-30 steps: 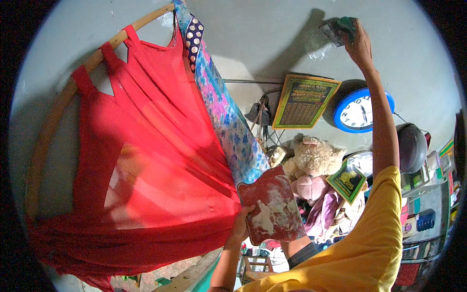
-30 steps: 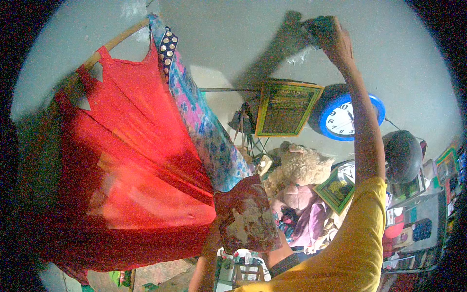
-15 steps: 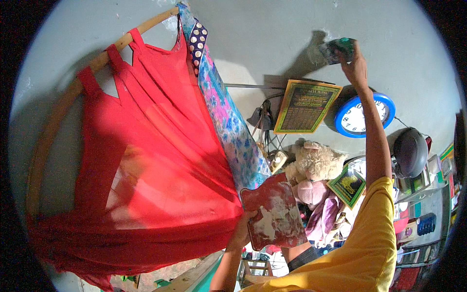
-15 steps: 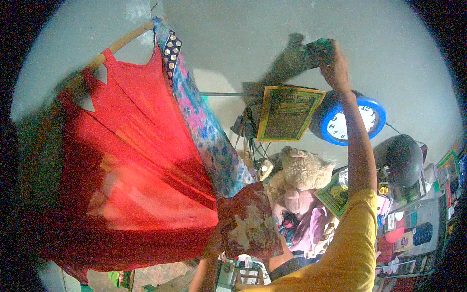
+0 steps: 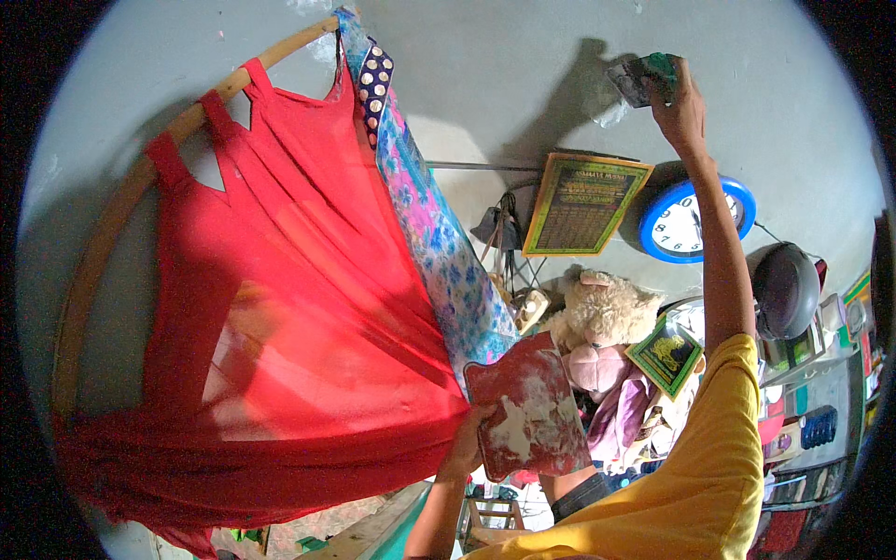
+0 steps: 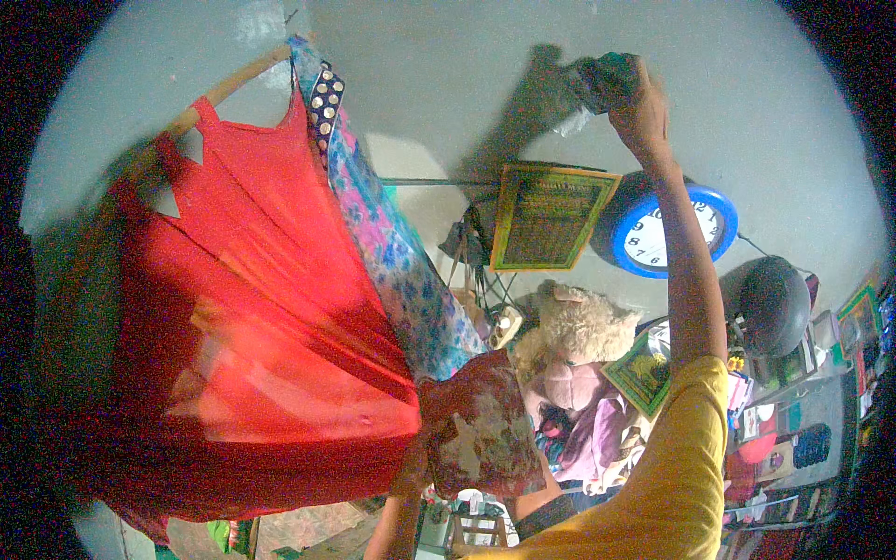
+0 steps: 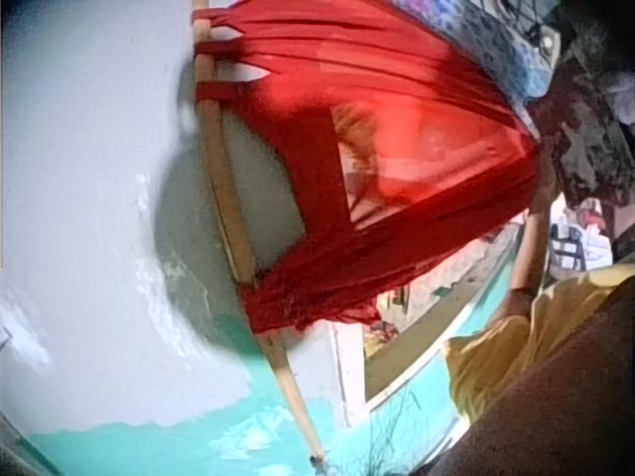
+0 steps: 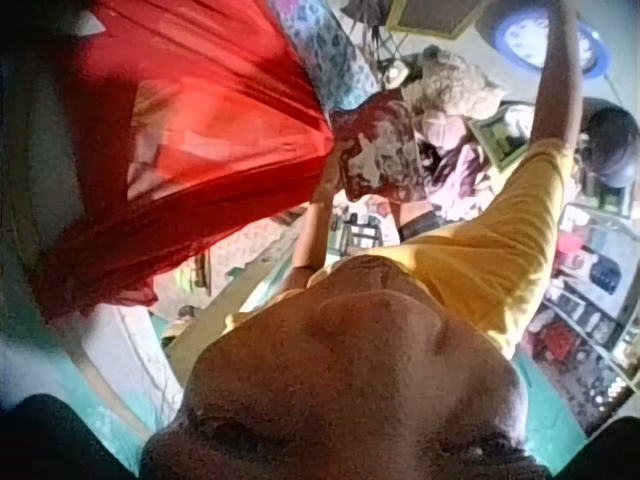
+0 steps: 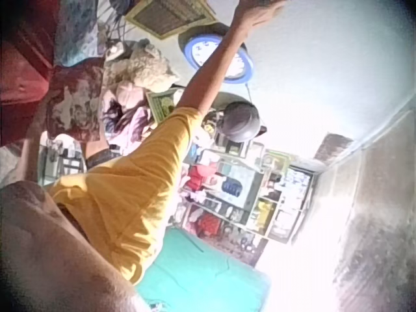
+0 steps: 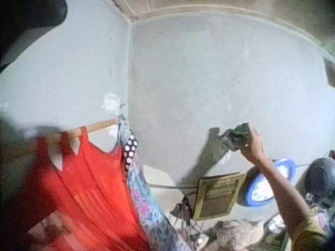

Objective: The person applies white plaster to a wall using a putty knife, scooping material from a handheld hawk.

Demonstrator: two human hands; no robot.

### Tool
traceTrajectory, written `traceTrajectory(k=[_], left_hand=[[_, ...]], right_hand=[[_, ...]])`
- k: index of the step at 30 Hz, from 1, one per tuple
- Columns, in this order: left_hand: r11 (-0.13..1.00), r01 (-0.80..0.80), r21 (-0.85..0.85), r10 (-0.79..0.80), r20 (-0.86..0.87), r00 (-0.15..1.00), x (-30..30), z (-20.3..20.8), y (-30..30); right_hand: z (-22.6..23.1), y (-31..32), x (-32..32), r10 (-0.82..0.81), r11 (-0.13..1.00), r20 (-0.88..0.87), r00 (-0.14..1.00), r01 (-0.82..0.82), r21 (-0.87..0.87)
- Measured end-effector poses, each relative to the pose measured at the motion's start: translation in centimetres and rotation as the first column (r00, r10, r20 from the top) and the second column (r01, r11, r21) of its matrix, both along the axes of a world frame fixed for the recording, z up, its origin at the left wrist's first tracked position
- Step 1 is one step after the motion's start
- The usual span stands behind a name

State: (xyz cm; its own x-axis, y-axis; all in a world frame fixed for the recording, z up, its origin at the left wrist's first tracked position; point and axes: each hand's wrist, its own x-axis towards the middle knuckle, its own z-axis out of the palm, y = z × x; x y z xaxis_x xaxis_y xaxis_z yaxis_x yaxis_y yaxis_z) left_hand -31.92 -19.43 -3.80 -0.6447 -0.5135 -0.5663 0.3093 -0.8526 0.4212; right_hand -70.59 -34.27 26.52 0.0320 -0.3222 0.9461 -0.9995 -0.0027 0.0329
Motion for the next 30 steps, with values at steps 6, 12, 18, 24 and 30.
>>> traceTrajectory(k=[6,12,18,24,30], left_hand=[[0.999,-0.027,-0.027,0.026,-0.056,0.998,0.2,-1.5,0.2],[0.999,-0.001,0.043,0.005,-0.093,0.996,0.3,-1.6,0.1],[0.997,0.036,0.064,-0.016,-0.288,0.957,-0.7,-5.3,-0.2],[0.999,0.008,0.036,-0.009,0.022,1.0,-0.2,0.0,-0.3],[1.0,-0.004,-0.013,0.005,0.015,1.0,-0.1,-0.5,-0.2]], right_hand=[[2.7,-1.5,-1.6,-0.098,0.995,-0.005,0.995,0.098,-0.03],[3.6,-2.2,-2.1,-0.01,0.998,-0.214,0.977,0.024,0.062],[1.8,-3.2,-1.1,0.038,0.992,-0.276,0.96,-0.003,0.124],[-0.5,-2.5,-0.5,0.019,0.974,-0.248,0.969,0.038,0.222],[-6.3,-3.2,-0.4,-0.026,0.985,-0.36,0.933,0.085,0.148]])
